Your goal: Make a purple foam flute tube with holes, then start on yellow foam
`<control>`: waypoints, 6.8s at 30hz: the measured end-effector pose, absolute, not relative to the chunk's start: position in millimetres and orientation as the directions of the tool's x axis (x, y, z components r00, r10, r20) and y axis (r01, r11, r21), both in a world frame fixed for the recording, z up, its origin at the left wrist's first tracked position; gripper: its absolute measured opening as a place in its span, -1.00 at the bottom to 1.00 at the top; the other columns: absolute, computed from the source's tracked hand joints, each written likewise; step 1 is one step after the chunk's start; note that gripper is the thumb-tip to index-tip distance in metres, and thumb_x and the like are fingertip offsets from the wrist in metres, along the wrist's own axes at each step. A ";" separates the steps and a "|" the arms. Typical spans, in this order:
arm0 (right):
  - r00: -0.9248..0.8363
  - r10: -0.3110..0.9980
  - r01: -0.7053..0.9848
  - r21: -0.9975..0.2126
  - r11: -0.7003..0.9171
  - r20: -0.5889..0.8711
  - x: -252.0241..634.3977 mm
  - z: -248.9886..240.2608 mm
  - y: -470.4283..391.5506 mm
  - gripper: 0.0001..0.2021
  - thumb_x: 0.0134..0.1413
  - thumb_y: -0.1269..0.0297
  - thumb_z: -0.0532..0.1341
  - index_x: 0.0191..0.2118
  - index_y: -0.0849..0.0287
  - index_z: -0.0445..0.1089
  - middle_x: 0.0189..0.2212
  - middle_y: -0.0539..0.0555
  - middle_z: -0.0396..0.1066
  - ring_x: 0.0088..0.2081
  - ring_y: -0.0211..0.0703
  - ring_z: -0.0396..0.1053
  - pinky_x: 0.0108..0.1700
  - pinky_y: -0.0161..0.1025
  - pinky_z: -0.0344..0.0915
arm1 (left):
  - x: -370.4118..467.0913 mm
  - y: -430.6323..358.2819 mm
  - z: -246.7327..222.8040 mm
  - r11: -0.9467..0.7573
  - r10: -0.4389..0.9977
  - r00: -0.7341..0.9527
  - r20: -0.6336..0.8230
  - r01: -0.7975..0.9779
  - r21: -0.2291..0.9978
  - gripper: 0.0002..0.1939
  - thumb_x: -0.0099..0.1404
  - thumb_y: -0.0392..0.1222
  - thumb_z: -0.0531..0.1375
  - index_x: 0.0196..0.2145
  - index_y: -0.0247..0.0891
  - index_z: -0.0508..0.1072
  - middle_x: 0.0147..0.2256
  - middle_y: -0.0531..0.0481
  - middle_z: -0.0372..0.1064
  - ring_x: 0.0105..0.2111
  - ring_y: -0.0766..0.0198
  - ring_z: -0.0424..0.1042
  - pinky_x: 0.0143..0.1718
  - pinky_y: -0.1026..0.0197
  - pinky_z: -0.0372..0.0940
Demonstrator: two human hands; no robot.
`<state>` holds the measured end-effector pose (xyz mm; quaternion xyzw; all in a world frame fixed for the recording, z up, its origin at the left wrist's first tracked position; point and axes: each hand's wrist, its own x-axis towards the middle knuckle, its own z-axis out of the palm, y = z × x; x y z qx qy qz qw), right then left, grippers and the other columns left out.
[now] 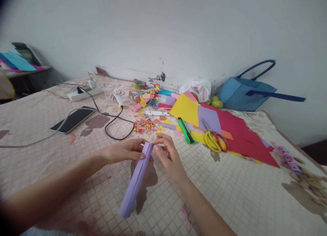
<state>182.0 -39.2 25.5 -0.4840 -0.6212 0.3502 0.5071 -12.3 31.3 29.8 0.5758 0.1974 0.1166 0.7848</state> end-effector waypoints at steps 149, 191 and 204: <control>0.106 0.981 -0.318 -0.940 -0.124 -0.165 165.6 6.0 -26.2 -0.67 -0.17 0.10 0.40 -0.30 0.17 0.41 -0.36 0.04 0.43 -0.39 -0.22 0.35 -0.33 -0.23 0.26 | -4.0 19.4 17.2 -0.299 0.671 0.741 0.023 0.243 0.923 -0.53 0.26 0.06 0.12 0.03 -0.28 0.28 -0.18 -0.10 0.36 -0.28 0.20 0.35 -0.26 0.16 0.28; 0.040 0.994 -0.139 -0.986 -0.091 -0.097 173.5 -6.9 -19.0 -0.64 -0.12 0.02 0.36 -0.34 0.21 0.35 -0.51 0.00 0.40 -0.50 -0.29 0.34 -0.46 -0.34 0.25 | 3.2 18.3 -1.5 -0.292 0.761 0.639 0.114 0.180 0.939 -0.51 0.17 -0.05 0.20 0.03 -0.29 0.29 -0.10 -0.12 0.40 -0.12 0.11 0.37 -0.07 0.09 0.26; 0.031 0.996 -0.076 -0.994 -0.084 -0.087 172.8 0.6 -25.1 -0.67 -0.07 0.03 0.31 -0.56 0.18 0.30 -0.67 -0.07 0.31 -0.69 -0.37 0.20 -0.62 -0.37 0.12 | 2.2 14.5 -2.4 -0.398 0.807 0.563 0.180 0.293 0.869 -0.47 0.16 -0.13 0.23 0.08 -0.24 0.24 0.00 -0.15 0.33 -0.03 0.08 0.32 0.00 0.04 0.22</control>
